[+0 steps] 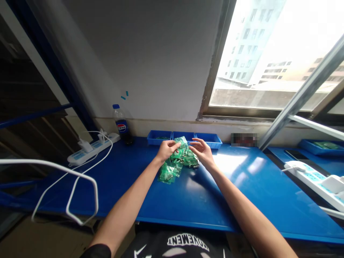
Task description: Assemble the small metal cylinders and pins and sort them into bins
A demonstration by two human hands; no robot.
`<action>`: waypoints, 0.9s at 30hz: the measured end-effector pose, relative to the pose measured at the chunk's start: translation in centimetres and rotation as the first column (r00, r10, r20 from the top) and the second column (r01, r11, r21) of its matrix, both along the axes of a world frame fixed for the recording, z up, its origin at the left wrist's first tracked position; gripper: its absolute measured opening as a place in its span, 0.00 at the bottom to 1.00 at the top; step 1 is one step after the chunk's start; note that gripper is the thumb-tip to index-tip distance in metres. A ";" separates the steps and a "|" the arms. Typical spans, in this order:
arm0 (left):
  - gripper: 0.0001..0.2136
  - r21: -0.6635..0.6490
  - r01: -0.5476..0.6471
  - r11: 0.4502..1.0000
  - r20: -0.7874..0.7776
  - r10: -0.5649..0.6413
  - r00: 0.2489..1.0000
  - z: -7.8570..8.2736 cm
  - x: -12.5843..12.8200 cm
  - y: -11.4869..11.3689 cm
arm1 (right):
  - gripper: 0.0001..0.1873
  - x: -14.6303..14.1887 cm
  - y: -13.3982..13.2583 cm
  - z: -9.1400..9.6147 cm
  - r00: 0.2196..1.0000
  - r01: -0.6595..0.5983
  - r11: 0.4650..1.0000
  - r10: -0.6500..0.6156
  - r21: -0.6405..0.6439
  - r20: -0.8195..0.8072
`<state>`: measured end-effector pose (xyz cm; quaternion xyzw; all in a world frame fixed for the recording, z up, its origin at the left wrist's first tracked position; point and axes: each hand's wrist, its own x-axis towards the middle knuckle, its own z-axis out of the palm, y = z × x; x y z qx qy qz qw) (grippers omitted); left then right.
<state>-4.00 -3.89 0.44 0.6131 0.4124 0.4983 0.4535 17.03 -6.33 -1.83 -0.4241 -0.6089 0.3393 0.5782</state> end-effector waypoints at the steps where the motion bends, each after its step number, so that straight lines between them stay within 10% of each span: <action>1: 0.17 -0.061 -0.054 0.997 0.073 0.058 0.996 -0.1 -0.4 0.5 | 0.25 0.3 0.1 -0.1 0.994 0.048 0.998 -0.053 0.047 0.099; 5: 0.12 -0.312 -0.167 0.935 0.484 0.307 0.819 -0.1 -2.1 2.3 | 0.16 1.1 0.8 -0.9 0.918 0.093 0.976 -0.161 0.197 0.363; 9: 0.07 -0.374 -0.077 0.924 0.621 0.311 0.719 0.1 -3.4 2.9 | 0.15 1.5 0.8 -0.8 0.892 0.076 0.971 -0.168 0.228 0.419; 16: 0.14 -0.048 -0.119 0.992 0.160 0.125 0.979 0.7 -2.5 0.9 | 0.23 2.7 -0.7 1.5 0.691 -0.279 0.956 0.134 0.092 0.710; 20: 0.12 0.252 -0.122 0.960 -0.110 0.153 0.982 1.0 -1.4 -0.4 | 0.25 3.1 -1.0 2.1 0.643 -0.301 0.953 0.178 0.031 0.745; 27: 0.12 0.319 -0.052 0.946 -0.241 0.134 0.961 0.8 -0.7 -0.9 | 0.10 3.7 -0.2 1.6 0.734 -0.265 0.957 0.122 0.116 0.668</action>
